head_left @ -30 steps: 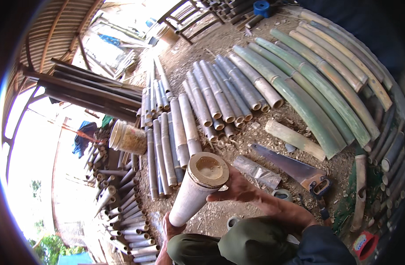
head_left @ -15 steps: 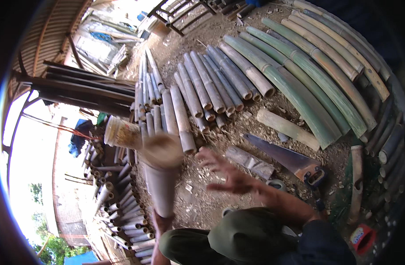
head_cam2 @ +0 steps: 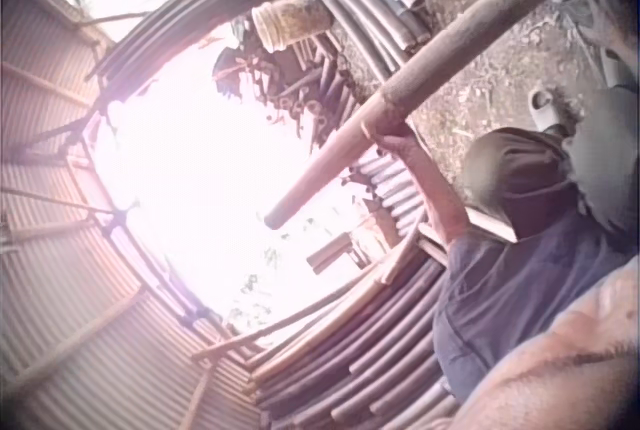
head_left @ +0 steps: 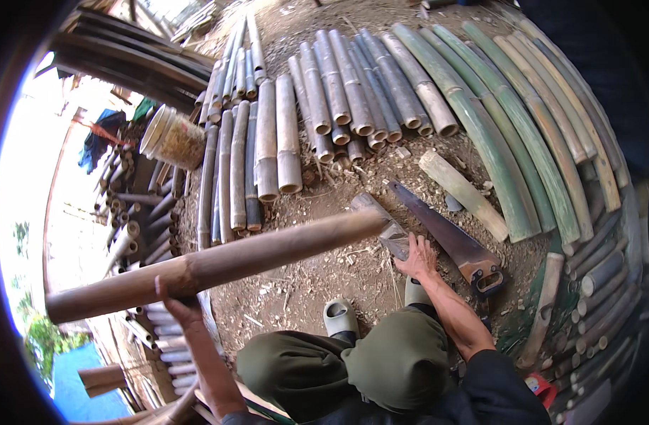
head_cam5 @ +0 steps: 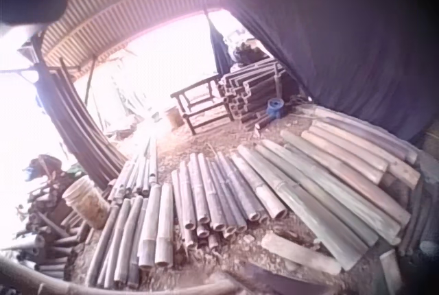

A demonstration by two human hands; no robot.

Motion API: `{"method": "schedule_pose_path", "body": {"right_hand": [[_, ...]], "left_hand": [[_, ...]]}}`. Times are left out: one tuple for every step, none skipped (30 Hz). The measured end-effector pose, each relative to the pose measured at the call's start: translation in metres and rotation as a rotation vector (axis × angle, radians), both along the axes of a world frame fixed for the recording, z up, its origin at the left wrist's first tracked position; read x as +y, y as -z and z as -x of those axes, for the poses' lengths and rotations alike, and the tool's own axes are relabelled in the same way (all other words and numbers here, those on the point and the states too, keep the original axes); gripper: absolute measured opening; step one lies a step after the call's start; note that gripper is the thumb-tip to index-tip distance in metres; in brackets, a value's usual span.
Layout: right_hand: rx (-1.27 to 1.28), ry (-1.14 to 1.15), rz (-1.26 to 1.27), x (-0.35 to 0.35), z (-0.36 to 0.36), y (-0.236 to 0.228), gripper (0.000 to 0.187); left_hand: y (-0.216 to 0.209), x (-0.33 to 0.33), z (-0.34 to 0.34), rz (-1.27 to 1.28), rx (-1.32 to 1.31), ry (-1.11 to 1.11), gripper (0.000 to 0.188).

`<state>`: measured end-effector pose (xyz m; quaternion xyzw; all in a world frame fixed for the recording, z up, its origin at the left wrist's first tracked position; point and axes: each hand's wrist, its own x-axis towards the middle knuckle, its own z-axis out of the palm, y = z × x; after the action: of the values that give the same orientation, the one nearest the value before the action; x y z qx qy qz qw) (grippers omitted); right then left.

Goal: The person measures segments of bamboo using a tape measure and marks them before cutting the bamboo poles with a hand saw.

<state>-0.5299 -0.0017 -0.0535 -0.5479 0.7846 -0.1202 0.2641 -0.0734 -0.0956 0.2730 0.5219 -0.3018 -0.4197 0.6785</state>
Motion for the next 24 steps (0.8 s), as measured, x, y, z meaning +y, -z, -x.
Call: {"method": "schedule_pose_path", "body": {"right_hand": [[-0.027,-0.024,0.018,-0.003,-0.003,-0.003,0.096],[-0.044,-0.041,0.030,-0.002,-0.014,0.000,0.095],[-0.063,-0.053,0.046,-0.001,-0.021,0.002,0.095],[-0.075,-0.054,0.066,-0.004,-0.024,0.002,0.094],[-0.103,-0.080,-0.002,-0.007,-0.028,-0.004,0.095],[-0.091,-0.101,0.020,-0.011,-0.036,-0.006,0.096],[-0.072,-0.120,0.032,-0.011,-0.041,-0.004,0.097],[-0.055,-0.143,0.049,-0.014,-0.046,-0.002,0.098],[-0.055,-0.187,0.022,-0.017,-0.051,-0.006,0.099],[-0.049,-0.232,0.011,-0.018,-0.055,-0.005,0.099],[-0.026,-0.266,-0.003,-0.018,-0.052,-0.002,0.099],[-0.005,-0.297,-0.018,-0.018,-0.047,0.001,0.099],[-0.037,-0.293,-0.120,-0.021,-0.054,-0.013,0.097],[-0.036,-0.308,-0.117,-0.021,-0.055,-0.013,0.097],[-0.040,-0.318,-0.111,-0.022,-0.057,-0.017,0.097],[-0.045,-0.327,-0.104,-0.023,-0.061,-0.023,0.097],[-0.072,-0.284,-0.176,-0.023,-0.061,-0.030,0.089],[-0.046,-0.293,-0.126,-0.021,-0.056,-0.032,0.085],[-0.022,-0.304,-0.077,-0.016,-0.051,-0.031,0.082],[0.001,-0.315,-0.027,-0.013,-0.047,-0.032,0.079],[-0.001,-0.307,0.074,-0.011,-0.041,-0.037,0.068],[0.023,-0.301,0.138,-0.011,-0.036,-0.042,0.065],[0.036,-0.297,0.209,-0.015,-0.034,-0.048,0.063],[0.048,-0.293,0.280,-0.017,-0.034,-0.054,0.061]], "left_hand": [[0.022,0.004,-0.003,-0.052,0.060,0.017,0.071],[0.048,0.013,-0.010,-0.106,0.112,0.022,0.073],[0.073,0.019,-0.007,-0.207,0.176,-0.023,0.073],[0.100,0.021,0.005,-0.304,0.251,-0.056,0.072],[0.125,0.025,0.023,-0.364,0.279,-0.077,0.072],[0.158,0.025,0.029,-0.387,0.375,-0.106,0.073],[0.179,0.030,0.053,-0.455,0.445,-0.132,0.073],[0.199,0.033,0.068,-0.515,0.532,-0.193,0.075],[0.228,0.036,0.074,-0.531,0.614,-0.198,0.080],[0.254,0.039,0.087,-0.560,0.662,-0.228,0.082],[0.267,0.043,0.110,-0.572,0.725,-0.211,0.082],[0.275,0.044,0.130,-0.607,0.813,-0.235,0.079],[0.284,0.049,0.138,-0.585,0.812,-0.222,0.082],[0.291,0.053,0.142,-0.564,0.810,-0.207,0.085],[0.297,0.054,0.140,-0.646,0.786,-0.249,0.087],[0.303,0.053,0.138,-0.729,0.761,-0.290,0.088],[0.309,0.054,0.136,-0.812,0.734,-0.330,0.090],[0.311,0.057,0.135,-0.845,0.749,-0.217,0.091],[0.312,0.064,0.130,-0.874,0.762,-0.104,0.092],[0.313,0.069,0.123,-0.900,0.773,0.009,0.093],[0.302,0.071,0.119,-1.002,0.800,0.125,0.082],[0.290,0.076,0.115,-1.023,0.594,0.248,0.076],[0.277,0.081,0.109,-1.030,0.377,0.362,0.071],[0.270,0.089,0.102,-1.029,0.156,0.470,0.066]]}}
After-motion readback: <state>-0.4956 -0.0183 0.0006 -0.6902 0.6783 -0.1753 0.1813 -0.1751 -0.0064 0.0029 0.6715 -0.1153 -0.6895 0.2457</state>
